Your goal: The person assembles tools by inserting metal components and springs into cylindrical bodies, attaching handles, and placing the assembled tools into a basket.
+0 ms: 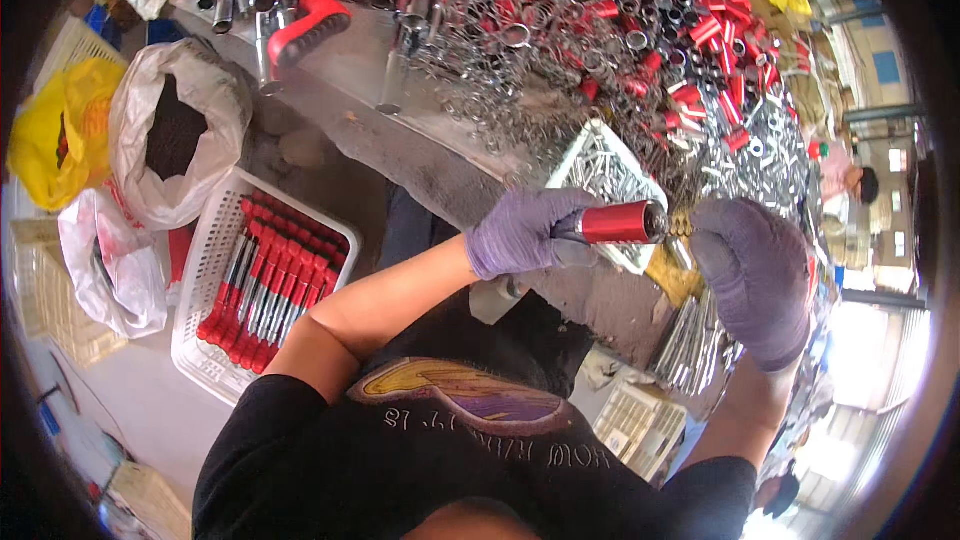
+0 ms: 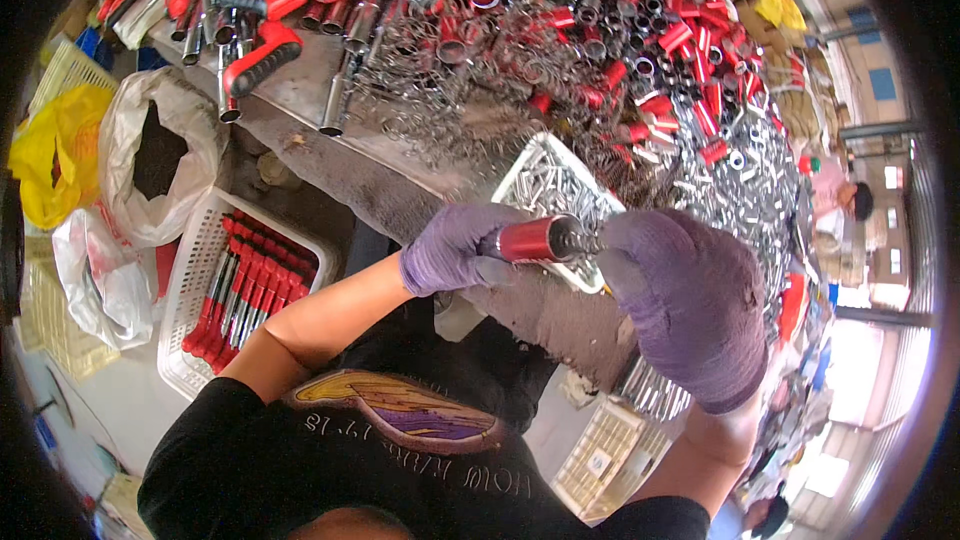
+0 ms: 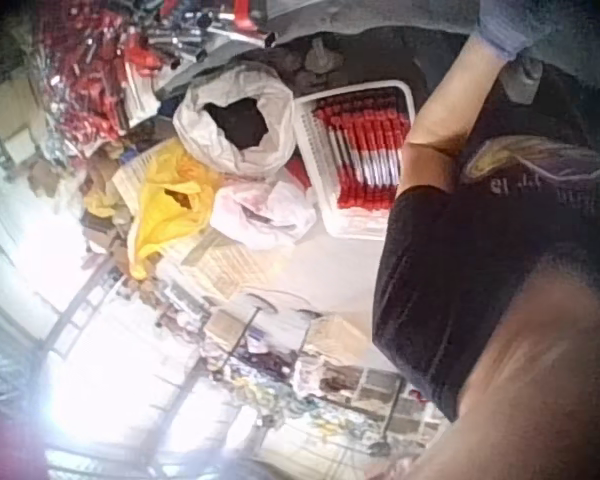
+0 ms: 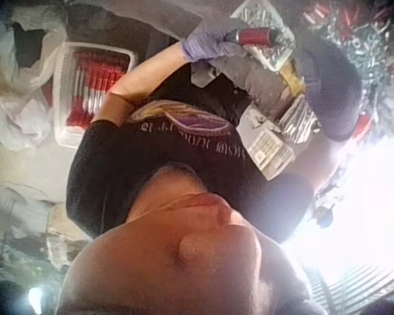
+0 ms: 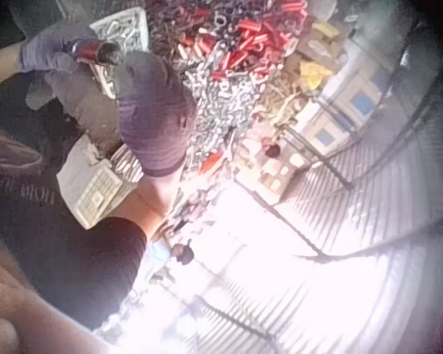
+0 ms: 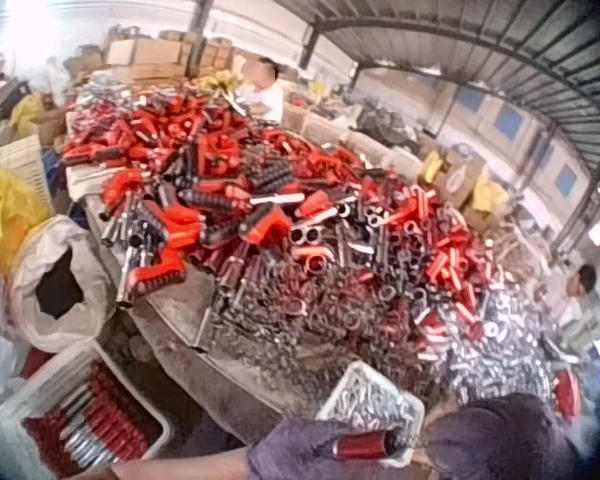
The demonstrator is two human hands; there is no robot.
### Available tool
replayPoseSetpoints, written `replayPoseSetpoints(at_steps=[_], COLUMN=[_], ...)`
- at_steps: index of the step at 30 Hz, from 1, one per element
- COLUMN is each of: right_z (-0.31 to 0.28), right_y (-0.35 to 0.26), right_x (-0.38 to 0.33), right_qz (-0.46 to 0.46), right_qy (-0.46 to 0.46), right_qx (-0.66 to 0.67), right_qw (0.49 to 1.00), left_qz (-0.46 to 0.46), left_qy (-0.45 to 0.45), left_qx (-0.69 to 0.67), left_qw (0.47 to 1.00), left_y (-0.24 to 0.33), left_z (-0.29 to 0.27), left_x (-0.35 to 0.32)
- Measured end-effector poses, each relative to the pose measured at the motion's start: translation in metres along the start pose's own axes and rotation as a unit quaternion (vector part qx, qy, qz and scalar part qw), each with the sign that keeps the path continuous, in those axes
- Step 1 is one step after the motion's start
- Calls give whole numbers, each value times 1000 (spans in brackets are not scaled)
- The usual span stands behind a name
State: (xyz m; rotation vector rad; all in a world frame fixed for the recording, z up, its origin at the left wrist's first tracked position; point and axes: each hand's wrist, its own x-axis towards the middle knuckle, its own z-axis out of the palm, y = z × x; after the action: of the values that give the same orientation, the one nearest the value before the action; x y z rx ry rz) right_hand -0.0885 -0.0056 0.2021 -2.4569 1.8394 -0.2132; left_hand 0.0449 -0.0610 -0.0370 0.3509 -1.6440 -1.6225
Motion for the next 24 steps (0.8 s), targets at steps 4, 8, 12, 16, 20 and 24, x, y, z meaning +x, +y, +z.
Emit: replayPoseSetpoints(at_steps=[4,8,12,16,20,24], right_z=[5,11,13,-5,2,63], right_y=[-5,-7,1,3,-23,-89], right_x=[-5,-7,9,58,163,272], right_qz=[-64,-25,-144,-132,-101,-49], right_qy=[-3,-31,-35,61,81,-119], right_qx=[-8,8,-40,-65,26,-219], right_qw=[998,999,988,987,991,967], left_qz=[123,149,167,57,60,132], left_qy=[63,61,80,74,27,70], left_qx=[39,111,136,140,161,287], left_qw=[990,981,973,986,985,946], left_y=[-10,4,1,7,11,7], left_z=[6,4,5,3,7,13], left_x=[3,7,4,6,9,3])
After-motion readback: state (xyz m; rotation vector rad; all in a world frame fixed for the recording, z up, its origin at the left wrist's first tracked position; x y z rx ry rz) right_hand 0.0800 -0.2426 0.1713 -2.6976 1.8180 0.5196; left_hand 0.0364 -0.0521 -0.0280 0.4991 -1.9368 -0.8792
